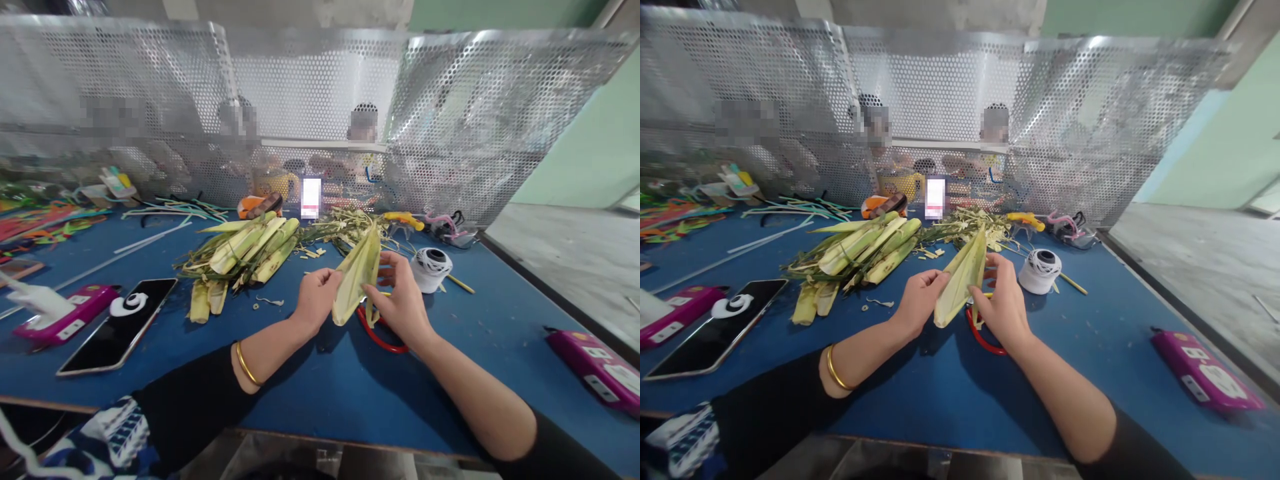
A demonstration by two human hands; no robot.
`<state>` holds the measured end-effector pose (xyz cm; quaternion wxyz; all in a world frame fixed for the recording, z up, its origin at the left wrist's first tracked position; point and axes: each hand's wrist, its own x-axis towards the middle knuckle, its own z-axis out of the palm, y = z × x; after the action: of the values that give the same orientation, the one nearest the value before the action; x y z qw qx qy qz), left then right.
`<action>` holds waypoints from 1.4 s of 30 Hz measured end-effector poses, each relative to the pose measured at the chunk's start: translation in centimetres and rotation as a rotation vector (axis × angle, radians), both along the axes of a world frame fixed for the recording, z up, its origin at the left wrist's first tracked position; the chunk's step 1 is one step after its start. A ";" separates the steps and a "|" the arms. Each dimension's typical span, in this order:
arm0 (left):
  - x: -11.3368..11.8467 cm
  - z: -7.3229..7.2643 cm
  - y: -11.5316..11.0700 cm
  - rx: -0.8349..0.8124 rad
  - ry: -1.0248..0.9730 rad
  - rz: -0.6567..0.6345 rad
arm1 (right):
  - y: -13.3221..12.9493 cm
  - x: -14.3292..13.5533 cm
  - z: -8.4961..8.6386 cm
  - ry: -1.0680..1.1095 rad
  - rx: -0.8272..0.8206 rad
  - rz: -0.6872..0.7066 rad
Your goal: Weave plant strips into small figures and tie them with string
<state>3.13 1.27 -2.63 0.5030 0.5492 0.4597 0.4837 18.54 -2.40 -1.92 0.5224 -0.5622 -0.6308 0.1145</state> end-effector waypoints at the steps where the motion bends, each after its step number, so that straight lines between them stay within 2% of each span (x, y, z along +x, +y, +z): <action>1: 0.0 0.0 -0.1 0.033 0.032 -0.007 | -0.1 0.0 0.1 -0.100 0.041 -0.040; 4: 0.1 0.1 -0.5 0.090 0.069 -0.030 | -0.3 0.1 0.3 -0.270 0.072 -0.159; 7: 0.2 0.2 -0.7 0.089 0.046 -0.056 | -0.4 0.2 0.3 -0.253 0.081 -0.221; 10: 0.2 0.3 -0.7 0.093 0.054 -0.063 | -0.5 0.2 0.2 -0.287 0.095 -0.196; 13: 0.1 0.2 -0.6 0.134 0.091 -0.047 | -0.4 0.2 0.0 -0.307 0.072 -0.098; 18: -0.1 -0.2 -0.2 0.247 0.225 -0.026 | 0.4 0.4 -0.5 0.040 -0.085 0.085; 26: -0.2 0.4 -0.9 0.460 0.510 -0.057 | 0.9 0.3 -1.2 0.378 -0.307 0.121; 28: -0.3 0.4 -0.6 0.429 0.538 -0.002 | 0.7 0.1 -1.1 0.470 -0.314 0.181; 30: -0.5 0.4 0.1 0.359 0.556 0.074 | 0.4 -0.1 -0.6 0.530 -0.222 0.207; 34: -1.7 0.5 2.6 0.265 0.596 0.200 | 0.0 0.2 0.5 0.550 0.083 0.061; 36: -2.7 1.1 3.9 0.264 0.648 0.251 | 0.2 0.7 0.9 0.576 0.155 -0.027; 38: -4.2 2.1 5.0 0.293 0.750 0.309 | 0.5 1.2 1.2 0.613 0.120 -0.056; 42: -7.6 4.6 6.5 0.350 1.017 0.514 | 0.9 1.4 0.9 0.595 -0.126 0.025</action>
<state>-4.46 7.81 1.96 -0.0115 0.6579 0.6745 0.3347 19.94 -1.47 -1.06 0.6470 -0.5273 -0.4486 0.3195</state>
